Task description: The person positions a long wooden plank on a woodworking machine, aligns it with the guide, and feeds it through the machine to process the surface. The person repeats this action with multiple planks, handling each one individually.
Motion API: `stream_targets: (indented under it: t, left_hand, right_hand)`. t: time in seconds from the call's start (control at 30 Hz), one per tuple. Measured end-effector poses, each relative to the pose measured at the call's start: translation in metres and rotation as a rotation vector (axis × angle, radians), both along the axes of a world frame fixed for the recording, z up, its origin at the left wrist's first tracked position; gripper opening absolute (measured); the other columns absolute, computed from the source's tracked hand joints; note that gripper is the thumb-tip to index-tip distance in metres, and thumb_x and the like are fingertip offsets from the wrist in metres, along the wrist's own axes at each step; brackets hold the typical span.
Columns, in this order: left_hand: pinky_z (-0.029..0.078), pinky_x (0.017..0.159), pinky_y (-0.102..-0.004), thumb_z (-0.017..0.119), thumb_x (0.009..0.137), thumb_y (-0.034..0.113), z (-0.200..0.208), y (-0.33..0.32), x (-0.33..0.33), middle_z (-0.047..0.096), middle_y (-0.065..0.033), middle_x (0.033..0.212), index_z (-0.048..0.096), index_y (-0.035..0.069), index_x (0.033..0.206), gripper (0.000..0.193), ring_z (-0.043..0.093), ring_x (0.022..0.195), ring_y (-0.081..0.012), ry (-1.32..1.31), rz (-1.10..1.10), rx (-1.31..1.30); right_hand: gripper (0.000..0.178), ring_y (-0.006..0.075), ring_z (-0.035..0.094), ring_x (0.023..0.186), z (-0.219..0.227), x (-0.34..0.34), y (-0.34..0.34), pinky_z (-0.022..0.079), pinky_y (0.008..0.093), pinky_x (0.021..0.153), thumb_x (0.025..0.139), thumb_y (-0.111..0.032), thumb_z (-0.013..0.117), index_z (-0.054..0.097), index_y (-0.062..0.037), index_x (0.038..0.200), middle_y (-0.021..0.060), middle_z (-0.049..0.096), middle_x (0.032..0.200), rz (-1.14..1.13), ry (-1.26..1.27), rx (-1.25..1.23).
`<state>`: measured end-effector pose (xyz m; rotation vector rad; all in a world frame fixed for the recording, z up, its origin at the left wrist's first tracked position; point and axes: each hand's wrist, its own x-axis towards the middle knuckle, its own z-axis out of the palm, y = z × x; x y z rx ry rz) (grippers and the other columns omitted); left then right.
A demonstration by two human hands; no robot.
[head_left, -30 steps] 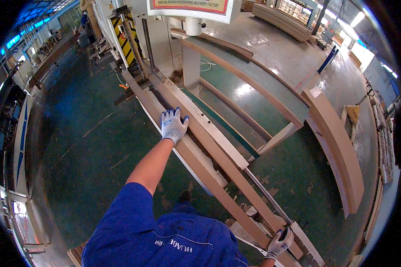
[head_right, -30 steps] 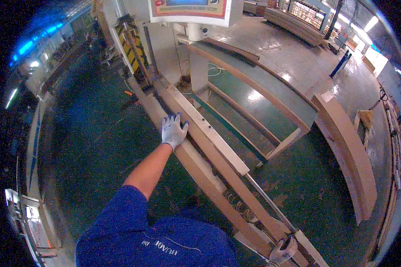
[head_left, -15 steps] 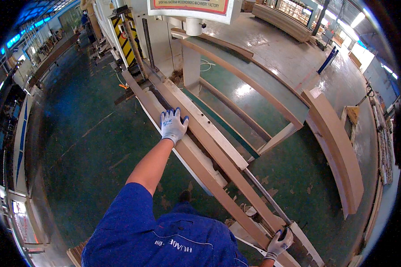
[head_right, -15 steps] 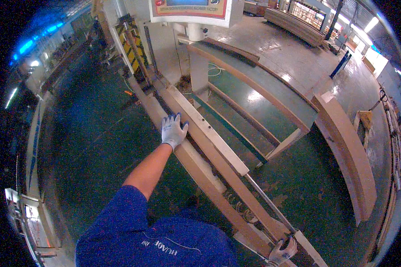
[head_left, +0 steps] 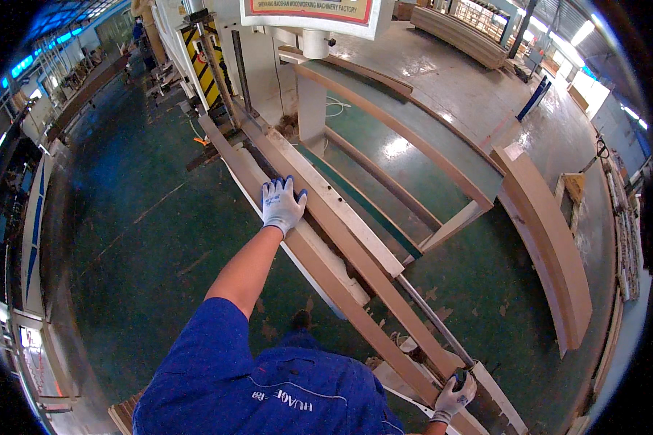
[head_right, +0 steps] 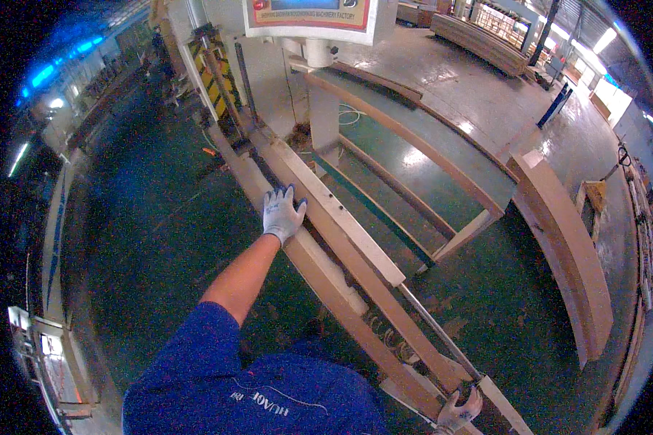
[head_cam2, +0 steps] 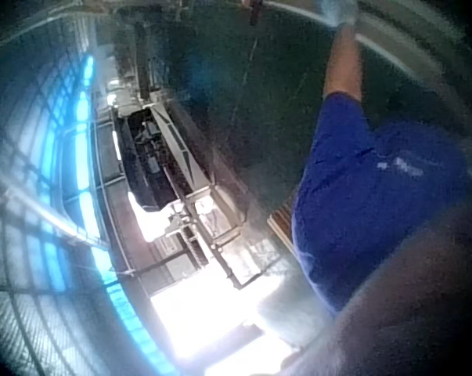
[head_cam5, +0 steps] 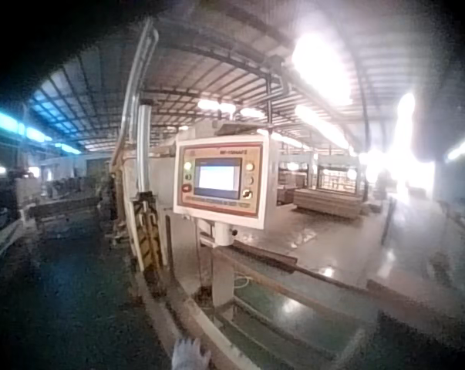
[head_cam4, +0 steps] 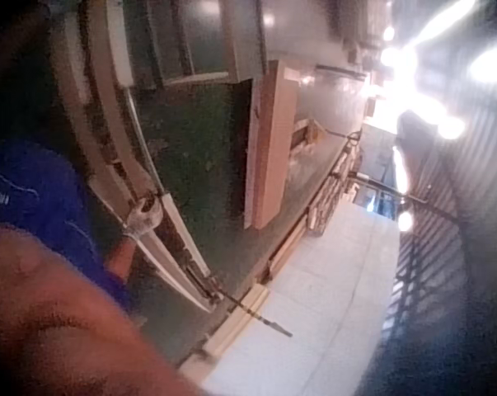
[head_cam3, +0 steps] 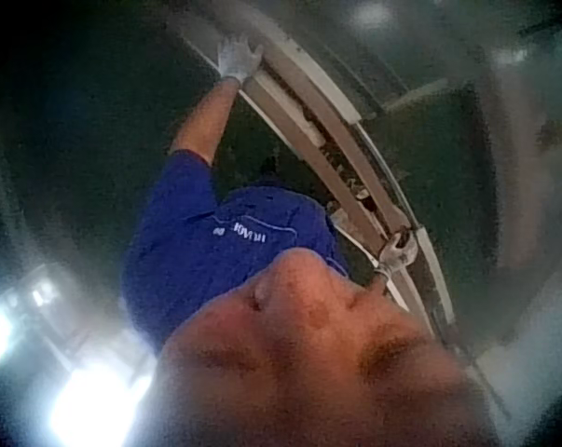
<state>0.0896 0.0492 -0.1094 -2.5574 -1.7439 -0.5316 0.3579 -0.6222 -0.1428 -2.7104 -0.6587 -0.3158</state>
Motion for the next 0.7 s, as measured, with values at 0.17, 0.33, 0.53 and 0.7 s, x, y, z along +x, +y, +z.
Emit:
stream_targets:
  t: [0.17, 0.33, 0.53, 0.7]
  left_hand:
    - [0.025, 0.127, -0.0551, 0.055, 0.102, 0.053, 0.003, 0.0, -0.001, 0.059, -0.0259, 0.147, 0.051, 0.001, 0.153, 0.073, 0.05, 0.142, -0.0414, 0.041, 0.013, -0.037]
    - [0.025, 0.127, -0.0554, 0.055, 0.102, 0.051, -0.001, 0.001, 0.0, 0.059, -0.0279, 0.145, 0.054, -0.001, 0.149, 0.07, 0.05, 0.142, -0.0428, -0.002, -0.001, -0.006]
    - [0.025, 0.127, -0.0559, 0.054, 0.102, 0.052, 0.002, 0.0, 0.0, 0.058, -0.0278, 0.147, 0.053, 0.0, 0.151, 0.071, 0.049, 0.143, -0.0425, 0.003, 0.0, -0.031]
    - [0.025, 0.127, -0.0561, 0.054, 0.102, 0.052, 0.0, 0.0, 0.0, 0.058, -0.0276, 0.148, 0.053, 0.0, 0.151, 0.072, 0.049, 0.143, -0.042, 0.001, 0.011, -0.024]
  right_hand:
    - [0.046, 0.0418, 0.055, 0.132, 0.001, 0.001, 0.0, 0.04, 0.0553, 0.117, 0.092, -0.02, 0.074, 0.065, -0.0029, 0.134, 0.0211, 0.064, 0.136, 0.004, 0.004, -0.016]
    - [0.046, 0.0414, 0.055, 0.132, -0.013, 0.008, -0.01, 0.04, 0.0552, 0.117, 0.092, -0.021, 0.075, 0.066, -0.003, 0.133, 0.0206, 0.064, 0.136, 0.022, -0.02, -0.033]
    - [0.045, 0.0415, 0.055, 0.132, -0.011, 0.004, -0.006, 0.039, 0.0554, 0.117, 0.092, -0.02, 0.075, 0.066, -0.0029, 0.133, 0.0207, 0.064, 0.135, 0.022, -0.064, -0.036]
    - [0.046, 0.042, 0.055, 0.132, -0.01, 0.006, -0.006, 0.039, 0.0562, 0.118, 0.092, -0.021, 0.074, 0.065, -0.003, 0.134, 0.0217, 0.064, 0.136, 0.014, -0.028, -0.052]
